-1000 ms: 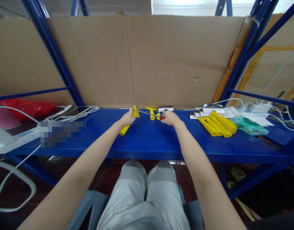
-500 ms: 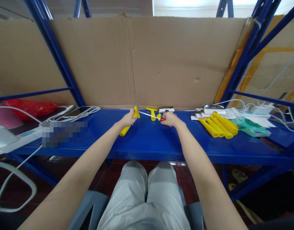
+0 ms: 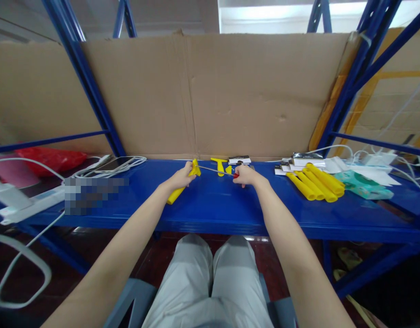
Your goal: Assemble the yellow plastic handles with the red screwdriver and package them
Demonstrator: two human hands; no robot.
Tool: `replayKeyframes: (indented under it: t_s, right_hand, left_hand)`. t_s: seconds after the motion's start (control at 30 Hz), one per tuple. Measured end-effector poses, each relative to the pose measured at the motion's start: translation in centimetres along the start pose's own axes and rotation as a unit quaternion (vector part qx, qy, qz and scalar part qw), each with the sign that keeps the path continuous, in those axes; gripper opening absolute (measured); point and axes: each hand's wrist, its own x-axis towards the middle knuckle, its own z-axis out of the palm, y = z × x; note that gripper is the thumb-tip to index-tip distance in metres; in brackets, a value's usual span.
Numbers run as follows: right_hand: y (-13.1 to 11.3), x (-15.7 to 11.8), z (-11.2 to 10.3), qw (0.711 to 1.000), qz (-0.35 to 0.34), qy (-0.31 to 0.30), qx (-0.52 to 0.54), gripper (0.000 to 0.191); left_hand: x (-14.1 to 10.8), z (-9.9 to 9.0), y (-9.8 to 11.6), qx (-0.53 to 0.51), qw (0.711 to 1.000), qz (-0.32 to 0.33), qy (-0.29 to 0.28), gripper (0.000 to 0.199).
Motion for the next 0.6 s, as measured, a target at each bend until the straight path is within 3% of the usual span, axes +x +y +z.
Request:
replayKeyframes:
  t_s: [0.27,0.43,0.6]
  right_hand:
    - [-0.49,-0.62,-0.68,0.998,-0.019,-0.056,0.02,0.011]
    - [-0.47,-0.36,-0.34,1.0,-0.011,0.001,-0.01,0.012]
    - [-0.44,-0.35,-0.2,1.0,0.014,0.002,-0.004,0.013]
  left_hand:
    - [0.27,0.12,-0.2,-0.009,1.0,0.001,-0.001,0.034]
    - [0.1,0.01,-0.04,-0.024,1.0,0.008,0.008,0.035]
    - [0.05,0.02,-0.06,-0.032,0.999,0.008,0.012,0.036]
